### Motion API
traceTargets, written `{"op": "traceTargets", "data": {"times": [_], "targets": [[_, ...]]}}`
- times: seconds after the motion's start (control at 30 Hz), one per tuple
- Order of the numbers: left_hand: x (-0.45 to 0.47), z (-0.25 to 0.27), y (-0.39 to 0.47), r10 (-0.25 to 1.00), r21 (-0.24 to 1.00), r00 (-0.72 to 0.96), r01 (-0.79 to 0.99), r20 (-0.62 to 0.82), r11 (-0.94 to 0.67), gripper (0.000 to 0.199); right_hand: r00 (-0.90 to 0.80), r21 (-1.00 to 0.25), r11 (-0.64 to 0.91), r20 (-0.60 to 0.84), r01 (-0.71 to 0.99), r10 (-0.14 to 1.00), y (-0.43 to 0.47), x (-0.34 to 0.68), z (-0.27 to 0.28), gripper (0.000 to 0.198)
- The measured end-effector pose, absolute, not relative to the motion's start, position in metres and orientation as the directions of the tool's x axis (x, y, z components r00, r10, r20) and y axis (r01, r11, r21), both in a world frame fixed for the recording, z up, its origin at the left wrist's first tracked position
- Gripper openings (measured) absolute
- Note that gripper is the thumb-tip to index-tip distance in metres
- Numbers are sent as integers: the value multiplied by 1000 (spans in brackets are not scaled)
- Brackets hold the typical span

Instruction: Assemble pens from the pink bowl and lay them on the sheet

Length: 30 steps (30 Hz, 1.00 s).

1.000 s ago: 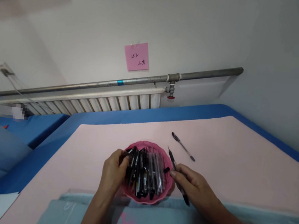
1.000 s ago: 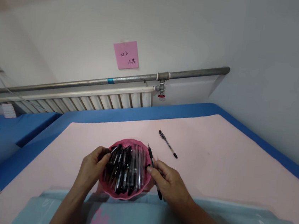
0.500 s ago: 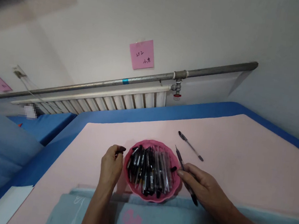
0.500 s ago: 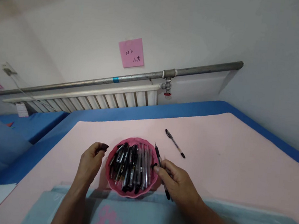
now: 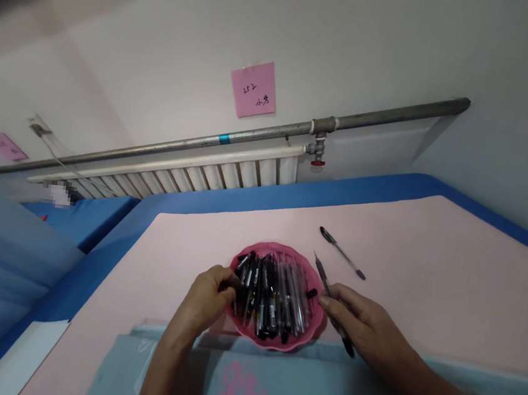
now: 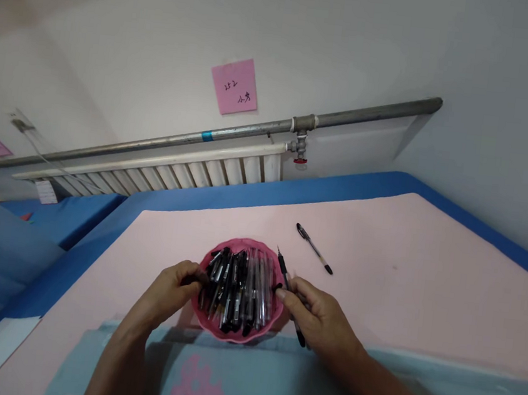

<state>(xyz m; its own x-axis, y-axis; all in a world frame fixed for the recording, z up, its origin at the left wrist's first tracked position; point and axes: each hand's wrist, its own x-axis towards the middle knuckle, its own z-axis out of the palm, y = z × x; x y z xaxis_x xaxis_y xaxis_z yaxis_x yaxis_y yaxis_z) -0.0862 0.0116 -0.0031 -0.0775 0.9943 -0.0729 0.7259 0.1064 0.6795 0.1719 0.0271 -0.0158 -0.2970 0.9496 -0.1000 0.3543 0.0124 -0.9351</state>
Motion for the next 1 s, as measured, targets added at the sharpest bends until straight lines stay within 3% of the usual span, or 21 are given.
{"op": "traceTargets", "data": {"times": [0.1, 0.3, 0.4, 0.67, 1.0], "targets": [[-85, -2, 10, 993, 626, -25, 774, -116, 93, 22, -289, -932, 41, -69, 360, 955, 28, 171, -14, 31], [-70, 3, 10, 993, 301, 0, 953, -117, 35, 25, -305, -925, 60, -62, 376, 950, 28, 171, -12, 32], [-64, 4, 9, 993, 211, 32, 978, -112, -7, 25, -314, -922, 59, -70, 383, 947, 27, 171, -12, 31], [-62, 3, 10, 989, 189, 81, 980, -126, -56, 39, -324, -920, 69, -65, 386, 944, 27, 170, -12, 29], [-54, 7, 7, 979, 93, 74, 994, -188, -57, 26, -337, -915, 103, -39, 391, 941, 28, 172, -18, 30]]}}
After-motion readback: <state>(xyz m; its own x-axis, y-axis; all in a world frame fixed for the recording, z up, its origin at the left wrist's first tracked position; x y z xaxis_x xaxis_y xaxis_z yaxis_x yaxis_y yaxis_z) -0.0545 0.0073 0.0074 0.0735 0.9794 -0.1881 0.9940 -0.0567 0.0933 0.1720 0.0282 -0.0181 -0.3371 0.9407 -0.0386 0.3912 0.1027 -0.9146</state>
